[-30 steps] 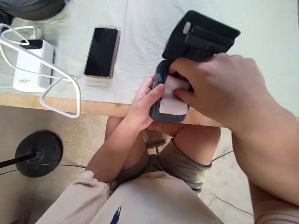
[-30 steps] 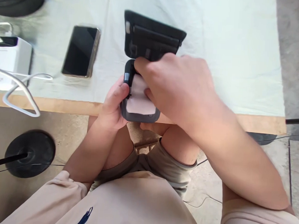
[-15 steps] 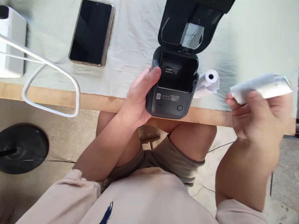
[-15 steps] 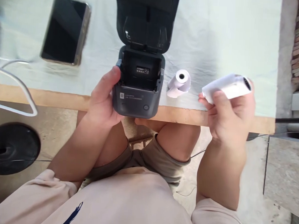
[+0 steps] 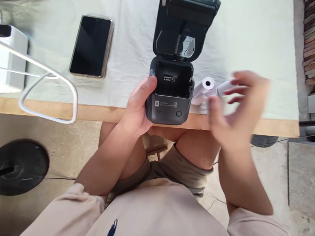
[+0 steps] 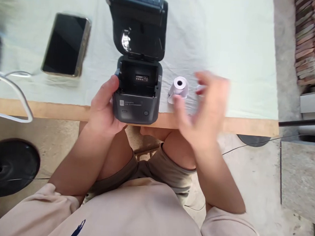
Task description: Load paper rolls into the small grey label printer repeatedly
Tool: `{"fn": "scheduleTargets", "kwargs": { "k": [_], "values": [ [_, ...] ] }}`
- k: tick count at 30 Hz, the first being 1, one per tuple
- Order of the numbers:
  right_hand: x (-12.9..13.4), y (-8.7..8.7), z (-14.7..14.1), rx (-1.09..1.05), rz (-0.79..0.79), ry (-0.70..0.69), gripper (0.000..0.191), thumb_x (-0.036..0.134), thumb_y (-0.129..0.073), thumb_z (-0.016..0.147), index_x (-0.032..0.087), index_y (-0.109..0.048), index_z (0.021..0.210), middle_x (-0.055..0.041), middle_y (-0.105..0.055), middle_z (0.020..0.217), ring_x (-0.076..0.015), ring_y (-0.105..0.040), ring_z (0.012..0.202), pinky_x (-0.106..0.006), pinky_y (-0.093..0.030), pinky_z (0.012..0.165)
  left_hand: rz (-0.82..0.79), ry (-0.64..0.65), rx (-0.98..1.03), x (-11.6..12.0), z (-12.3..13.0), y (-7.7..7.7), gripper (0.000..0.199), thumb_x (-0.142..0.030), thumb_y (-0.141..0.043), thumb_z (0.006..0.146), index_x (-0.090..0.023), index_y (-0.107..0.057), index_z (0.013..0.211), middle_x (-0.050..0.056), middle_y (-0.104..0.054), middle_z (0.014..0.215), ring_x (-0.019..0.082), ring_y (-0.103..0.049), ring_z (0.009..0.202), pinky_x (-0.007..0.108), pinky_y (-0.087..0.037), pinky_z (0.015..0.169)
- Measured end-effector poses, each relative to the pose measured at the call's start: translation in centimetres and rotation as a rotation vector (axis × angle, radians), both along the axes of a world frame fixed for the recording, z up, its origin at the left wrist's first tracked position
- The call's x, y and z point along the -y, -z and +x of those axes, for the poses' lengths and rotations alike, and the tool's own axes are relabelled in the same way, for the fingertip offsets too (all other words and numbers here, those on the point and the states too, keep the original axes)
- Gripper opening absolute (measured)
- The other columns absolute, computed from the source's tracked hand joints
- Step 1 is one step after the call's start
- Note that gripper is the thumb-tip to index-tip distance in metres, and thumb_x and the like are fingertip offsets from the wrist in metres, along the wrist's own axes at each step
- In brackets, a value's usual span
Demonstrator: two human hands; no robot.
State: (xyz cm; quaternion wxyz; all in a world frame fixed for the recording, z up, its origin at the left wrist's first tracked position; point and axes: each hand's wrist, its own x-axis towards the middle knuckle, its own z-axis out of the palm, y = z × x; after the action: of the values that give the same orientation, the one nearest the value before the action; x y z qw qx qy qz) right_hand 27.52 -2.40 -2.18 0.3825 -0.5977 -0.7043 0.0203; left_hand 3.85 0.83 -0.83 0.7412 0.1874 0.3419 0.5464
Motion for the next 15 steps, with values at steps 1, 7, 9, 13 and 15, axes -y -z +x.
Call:
{"fn": "scheduleTargets", "kwargs": {
  "k": [1, 7, 9, 13, 15],
  "values": [
    [-0.6, 0.2, -1.4, 0.041, -0.011, -0.023, 0.056, 0.056, -0.07, 0.103, 0.027, -0.057, 0.15, -0.0148, -0.059, 0.136, -0.0343, -0.069, 0.12, -0.06, -0.063, 0.103, 0.011, 0.004, -0.005, 0.0, 0.0, 0.0, 0.047, -0.04, -0.043, 0.123, -0.017, -0.081, 0.108, 0.012, -0.087, 0.115, 0.032, -0.071, 0.155, 0.042, -0.065, 0.124],
    [-3.6, 3.1, -2.9, 0.083, -0.077, 0.098, 0.04, 0.046, -0.064, 0.108, 0.028, -0.067, 0.144, -0.0112, -0.058, 0.121, -0.0313, -0.067, 0.113, -0.062, -0.062, 0.108, 0.016, 0.022, 0.022, 0.0, 0.1, -0.1, 0.034, -0.03, -0.048, 0.119, -0.02, -0.079, 0.106, 0.008, -0.088, 0.11, 0.028, -0.067, 0.161, 0.042, -0.063, 0.128],
    [-3.5, 3.7, -1.8, 0.048, -0.044, 0.03, 0.049, 0.046, -0.067, 0.106, 0.03, -0.061, 0.152, -0.0115, -0.062, 0.125, -0.0328, -0.069, 0.116, -0.066, -0.06, 0.113, -0.003, 0.006, 0.023, 0.1, 0.0, -0.1, 0.026, -0.029, -0.056, 0.116, -0.021, -0.078, 0.104, 0.006, -0.088, 0.11, 0.029, -0.065, 0.162, 0.041, -0.064, 0.127],
    [-2.9, 3.2, -0.8, -0.204, 0.023, -0.056, 0.075, 0.051, -0.074, 0.102, 0.039, -0.04, 0.167, -0.0098, -0.069, 0.129, -0.0313, -0.076, 0.108, -0.054, -0.068, 0.095, 0.028, 0.034, 0.048, 0.3, -0.3, -0.1, 0.021, -0.028, -0.064, 0.112, -0.021, -0.077, 0.097, 0.006, -0.088, 0.108, 0.03, -0.068, 0.16, 0.042, -0.064, 0.128],
    [-2.6, 2.0, -1.7, -0.236, -0.024, -0.101, 0.076, 0.051, -0.075, 0.102, 0.041, -0.04, 0.169, -0.0104, -0.072, 0.127, -0.0329, -0.078, 0.11, -0.049, -0.067, 0.088, 0.038, 0.049, 0.071, 0.4, -0.3, -0.1, 0.019, -0.028, -0.066, 0.112, -0.02, -0.077, 0.099, 0.006, -0.088, 0.107, 0.032, -0.07, 0.156, 0.045, -0.065, 0.127]
  ]
}}
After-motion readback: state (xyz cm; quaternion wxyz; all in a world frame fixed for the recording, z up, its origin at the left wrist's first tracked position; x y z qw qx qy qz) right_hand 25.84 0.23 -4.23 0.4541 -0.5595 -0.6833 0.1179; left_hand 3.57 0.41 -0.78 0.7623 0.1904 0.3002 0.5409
